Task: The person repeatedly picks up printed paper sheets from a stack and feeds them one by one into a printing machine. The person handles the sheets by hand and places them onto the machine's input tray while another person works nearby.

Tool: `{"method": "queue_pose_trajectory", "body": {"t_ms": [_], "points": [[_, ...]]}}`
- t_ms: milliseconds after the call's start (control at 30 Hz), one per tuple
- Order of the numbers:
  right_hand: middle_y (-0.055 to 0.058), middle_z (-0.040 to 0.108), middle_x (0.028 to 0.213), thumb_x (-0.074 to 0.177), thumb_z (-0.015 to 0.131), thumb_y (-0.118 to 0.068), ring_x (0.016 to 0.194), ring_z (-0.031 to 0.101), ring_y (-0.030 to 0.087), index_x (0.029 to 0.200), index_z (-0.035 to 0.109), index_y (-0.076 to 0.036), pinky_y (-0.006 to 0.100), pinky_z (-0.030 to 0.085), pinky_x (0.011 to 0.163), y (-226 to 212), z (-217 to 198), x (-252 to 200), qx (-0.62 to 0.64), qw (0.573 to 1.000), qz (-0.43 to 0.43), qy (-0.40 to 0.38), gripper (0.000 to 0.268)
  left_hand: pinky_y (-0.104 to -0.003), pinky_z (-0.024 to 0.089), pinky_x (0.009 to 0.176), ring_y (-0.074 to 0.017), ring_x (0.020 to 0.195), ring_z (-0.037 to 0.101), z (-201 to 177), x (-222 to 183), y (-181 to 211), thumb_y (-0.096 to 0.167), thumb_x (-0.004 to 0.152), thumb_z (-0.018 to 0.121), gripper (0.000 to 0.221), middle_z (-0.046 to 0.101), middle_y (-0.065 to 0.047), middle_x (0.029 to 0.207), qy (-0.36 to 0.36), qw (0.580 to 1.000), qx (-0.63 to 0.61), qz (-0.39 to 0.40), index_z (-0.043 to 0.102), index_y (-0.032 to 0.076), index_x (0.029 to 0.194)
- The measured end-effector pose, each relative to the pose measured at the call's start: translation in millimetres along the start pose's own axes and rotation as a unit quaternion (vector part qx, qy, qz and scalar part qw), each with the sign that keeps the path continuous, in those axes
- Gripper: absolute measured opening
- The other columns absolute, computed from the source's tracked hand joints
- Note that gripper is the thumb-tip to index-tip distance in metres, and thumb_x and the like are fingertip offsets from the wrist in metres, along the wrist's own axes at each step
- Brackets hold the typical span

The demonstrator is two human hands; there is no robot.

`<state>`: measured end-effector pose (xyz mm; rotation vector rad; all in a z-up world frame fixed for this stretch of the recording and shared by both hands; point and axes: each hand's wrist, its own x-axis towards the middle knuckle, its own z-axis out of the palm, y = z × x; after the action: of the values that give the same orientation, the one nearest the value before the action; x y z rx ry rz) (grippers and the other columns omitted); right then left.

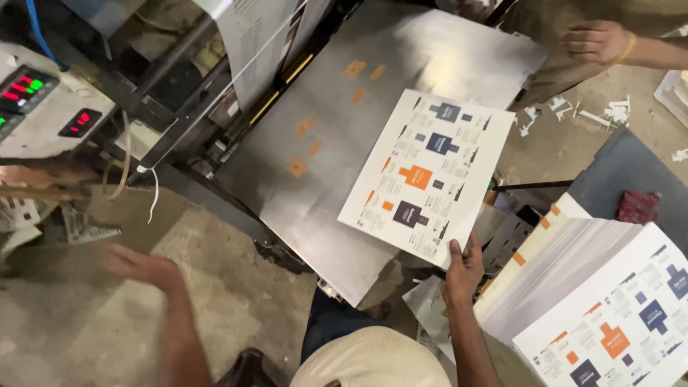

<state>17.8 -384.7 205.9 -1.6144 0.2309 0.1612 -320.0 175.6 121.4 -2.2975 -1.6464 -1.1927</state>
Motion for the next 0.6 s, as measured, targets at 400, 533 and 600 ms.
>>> {"method": "queue_pose_trajectory", "body": {"t_ms": [400,533,600], "points": [[0.009,0.072,0.122,0.099,0.062,-0.006,0.105,0.064,0.013,0.150,0.052,-0.004,0.027,0.052,0.091,-61.2,-79.4,-60.5,-0.074,0.995,-0.055,-0.035,0.052,-0.043,0.049,0.093,-0.0325,0.107,0.060,-149.0,-273.8,110.6,0.020,0.107,0.054,0.028,0.061,-0.021,0.117,-0.727,0.666,0.015,-0.163,0.061,0.000,0.126],[0.013,0.076,0.108,0.099,0.061,-0.007,0.095,0.066,0.015,0.152,0.055,-0.011,0.027,0.053,0.087,-98.0,-144.8,-91.0,-0.174,0.984,0.008,0.036,0.054,-0.044,0.050,0.084,-0.0319,0.095,0.062,-129.2,-264.5,119.6,0.022,0.102,0.057,0.026,0.065,-0.019,0.105,-0.684,0.716,-0.022,-0.138,0.066,0.001,0.115],[0.014,0.073,0.108,0.102,0.062,-0.007,0.098,0.064,0.013,0.152,0.056,-0.007,0.026,0.051,0.088,-110.9,-178.8,-108.2,-0.173,0.976,-0.091,0.093,0.050,-0.044,0.050,0.080,-0.0316,0.089,0.063,-109.4,-244.5,124.4,0.022,0.100,0.059,0.026,0.067,-0.019,0.099,-0.652,0.746,-0.050,-0.128,0.069,0.001,0.110]]}}
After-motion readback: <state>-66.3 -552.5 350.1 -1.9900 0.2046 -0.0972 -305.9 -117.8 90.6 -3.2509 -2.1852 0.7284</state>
